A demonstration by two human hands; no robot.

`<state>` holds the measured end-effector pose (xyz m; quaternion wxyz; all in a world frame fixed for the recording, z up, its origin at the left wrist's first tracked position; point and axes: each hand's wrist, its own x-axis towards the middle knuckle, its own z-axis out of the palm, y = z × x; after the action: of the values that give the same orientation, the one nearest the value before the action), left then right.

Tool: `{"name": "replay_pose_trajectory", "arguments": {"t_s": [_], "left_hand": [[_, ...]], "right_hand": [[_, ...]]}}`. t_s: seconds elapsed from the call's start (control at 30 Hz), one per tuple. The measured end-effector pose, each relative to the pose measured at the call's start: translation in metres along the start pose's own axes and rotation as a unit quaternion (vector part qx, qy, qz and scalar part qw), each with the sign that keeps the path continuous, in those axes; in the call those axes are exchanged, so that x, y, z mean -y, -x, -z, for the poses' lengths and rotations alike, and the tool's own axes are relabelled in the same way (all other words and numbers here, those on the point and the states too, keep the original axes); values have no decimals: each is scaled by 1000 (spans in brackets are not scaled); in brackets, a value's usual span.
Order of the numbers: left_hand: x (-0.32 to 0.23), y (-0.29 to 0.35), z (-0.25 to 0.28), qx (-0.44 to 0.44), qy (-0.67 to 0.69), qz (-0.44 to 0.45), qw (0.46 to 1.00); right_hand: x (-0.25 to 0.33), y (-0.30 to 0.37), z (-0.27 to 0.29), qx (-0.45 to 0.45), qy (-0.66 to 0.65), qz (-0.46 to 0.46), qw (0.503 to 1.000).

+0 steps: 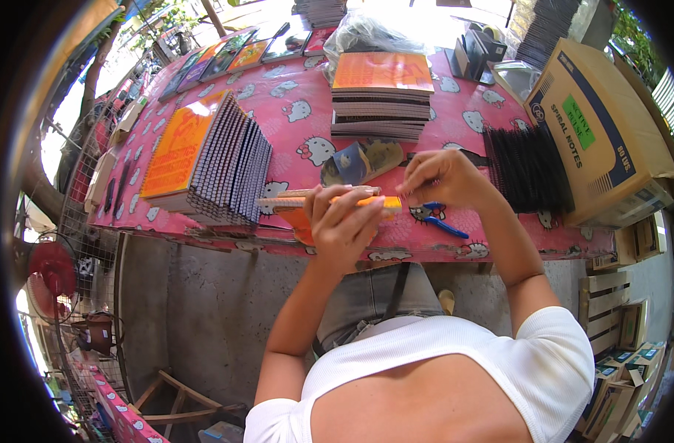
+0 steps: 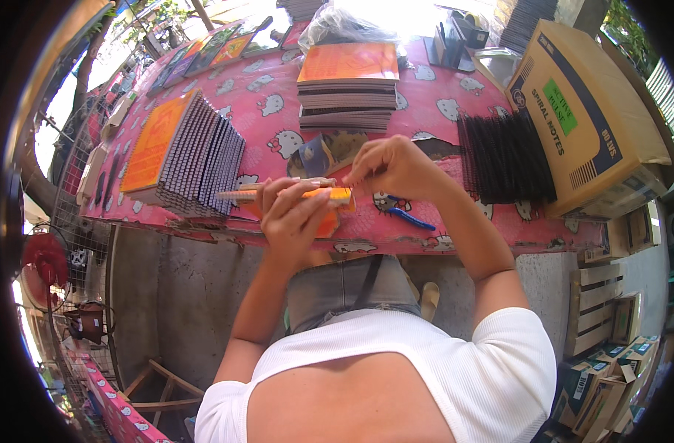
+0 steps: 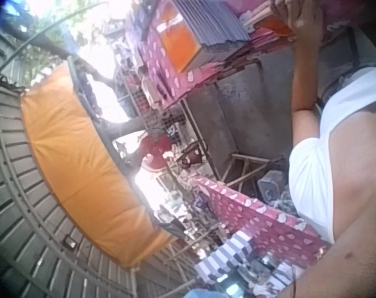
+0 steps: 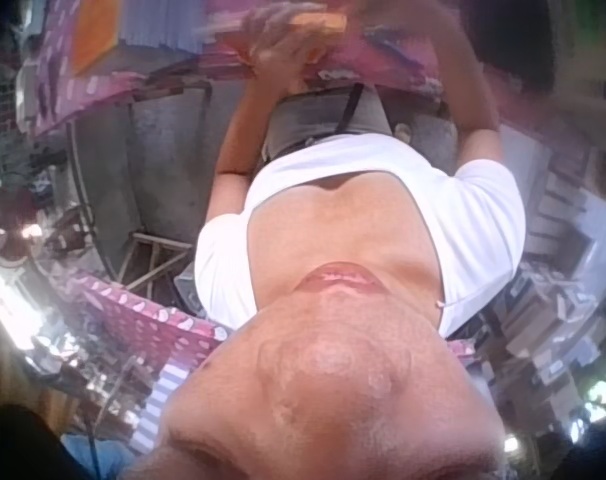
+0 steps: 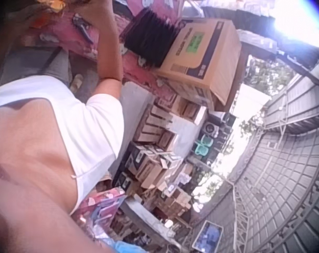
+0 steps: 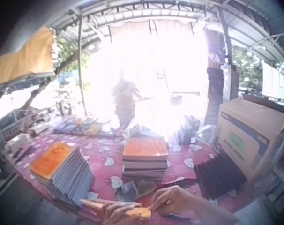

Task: The person threads a plastic spiral through the punched holes of a notebook by hand, then uses a blue tool to cut and crimp the ends of the spiral.

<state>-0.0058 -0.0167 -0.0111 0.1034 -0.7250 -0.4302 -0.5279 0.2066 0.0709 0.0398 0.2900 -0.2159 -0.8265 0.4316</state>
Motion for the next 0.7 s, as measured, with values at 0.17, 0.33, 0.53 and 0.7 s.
{"name": "replay_pose_trajectory", "arguments": {"t_s": [0.17,0.33,0.53,0.7], "left_hand": [[-1,18,2,5,-15,-16,1000],[1,20,2,9,-26,-24,999],[-1,13,3,13,-22,-21,999],[-9,-2,0,4,-23,33,999]], "right_hand": [[12,10,-13,6,8,-28,1000],[26,12,-23,-38,86,5,996],[27,13,-19,-18,84,9,996],[30,14,-17,-29,107,-24,994]]}}
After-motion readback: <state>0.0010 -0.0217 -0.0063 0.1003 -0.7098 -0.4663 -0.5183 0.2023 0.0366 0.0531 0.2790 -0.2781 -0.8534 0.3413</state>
